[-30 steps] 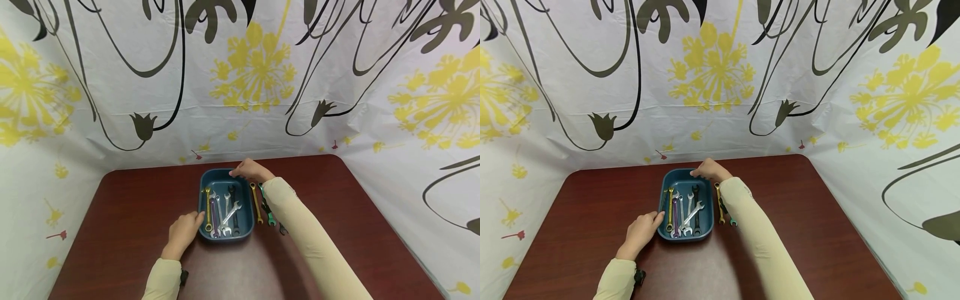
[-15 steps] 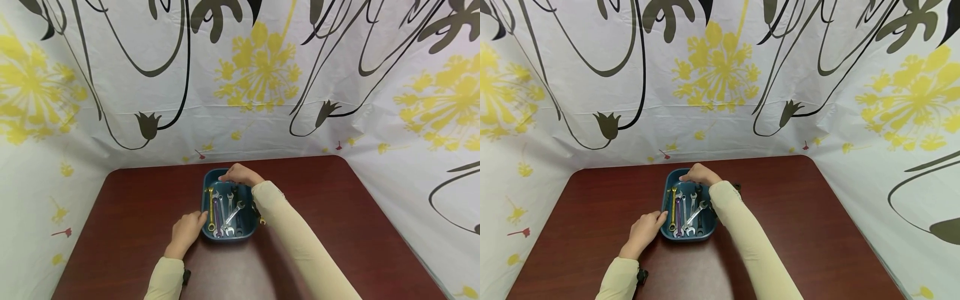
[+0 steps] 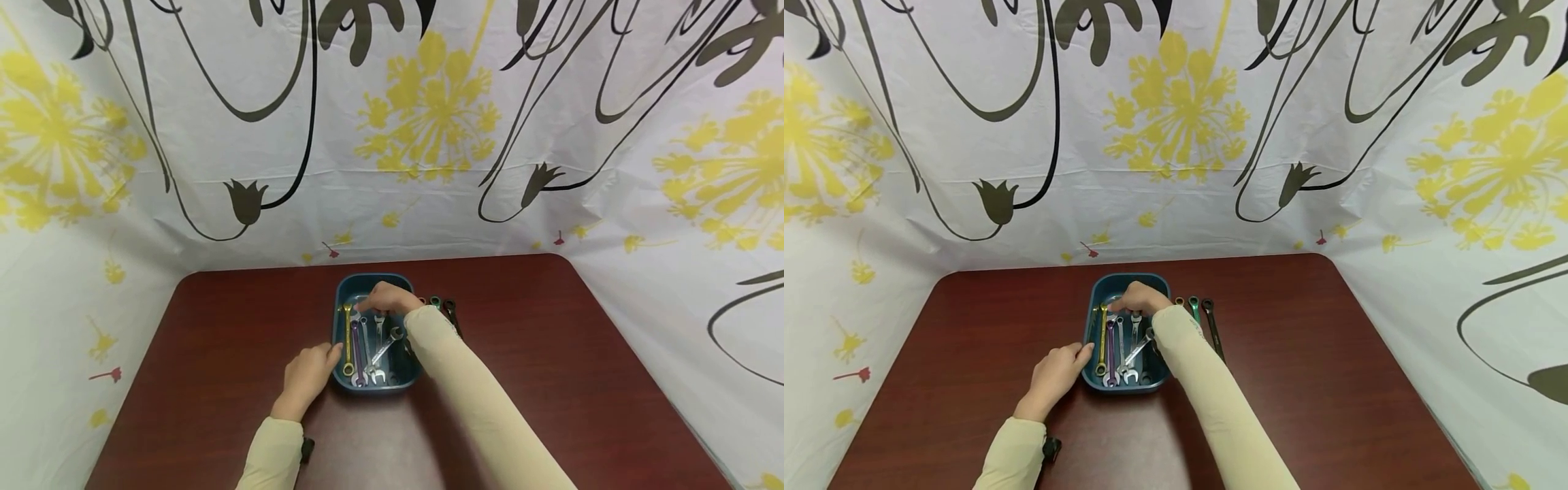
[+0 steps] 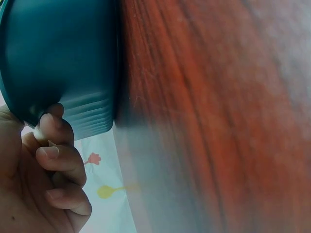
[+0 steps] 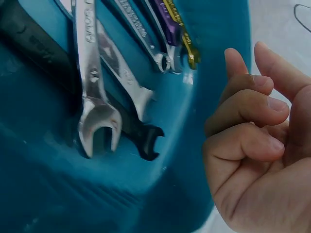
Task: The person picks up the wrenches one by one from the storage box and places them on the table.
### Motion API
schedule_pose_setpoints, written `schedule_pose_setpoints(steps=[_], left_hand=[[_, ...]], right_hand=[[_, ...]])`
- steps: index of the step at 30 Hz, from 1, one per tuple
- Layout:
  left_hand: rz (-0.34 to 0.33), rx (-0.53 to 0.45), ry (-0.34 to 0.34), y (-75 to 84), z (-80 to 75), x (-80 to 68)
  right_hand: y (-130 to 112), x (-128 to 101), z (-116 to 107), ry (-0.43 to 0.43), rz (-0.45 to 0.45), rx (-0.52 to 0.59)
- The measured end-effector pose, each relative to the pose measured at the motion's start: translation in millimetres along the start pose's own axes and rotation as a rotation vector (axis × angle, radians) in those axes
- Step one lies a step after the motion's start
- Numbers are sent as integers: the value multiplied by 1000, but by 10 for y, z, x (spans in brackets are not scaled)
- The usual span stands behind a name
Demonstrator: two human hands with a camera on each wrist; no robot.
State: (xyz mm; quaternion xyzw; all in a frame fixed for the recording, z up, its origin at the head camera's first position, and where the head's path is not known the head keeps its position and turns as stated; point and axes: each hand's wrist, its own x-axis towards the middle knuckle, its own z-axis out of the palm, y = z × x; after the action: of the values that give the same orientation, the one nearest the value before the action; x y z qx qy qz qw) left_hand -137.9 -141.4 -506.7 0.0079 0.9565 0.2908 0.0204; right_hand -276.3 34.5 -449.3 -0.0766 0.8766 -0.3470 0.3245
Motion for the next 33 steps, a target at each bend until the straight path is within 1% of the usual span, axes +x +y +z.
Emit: schedule_pose_setpoints(steps=[3,10,15,21,29,33], left_hand=[[3,0,-1,4,3,-1],[10,12,4,6,-3,-3],[14,4,12,-2,14,-1],[17,12,25,0,16,6],[1,7,4,12,-6,2],[-4,7,3,10,-15,1]], right_hand=[[38,37,43,5,20,-14],[90,81,136,29,24,-76],[119,82,225,29,44,-76],[152,99,293,2,45,-60],[162,93,351,-38,49,-68],[146,94,376,-43,55,-73]])
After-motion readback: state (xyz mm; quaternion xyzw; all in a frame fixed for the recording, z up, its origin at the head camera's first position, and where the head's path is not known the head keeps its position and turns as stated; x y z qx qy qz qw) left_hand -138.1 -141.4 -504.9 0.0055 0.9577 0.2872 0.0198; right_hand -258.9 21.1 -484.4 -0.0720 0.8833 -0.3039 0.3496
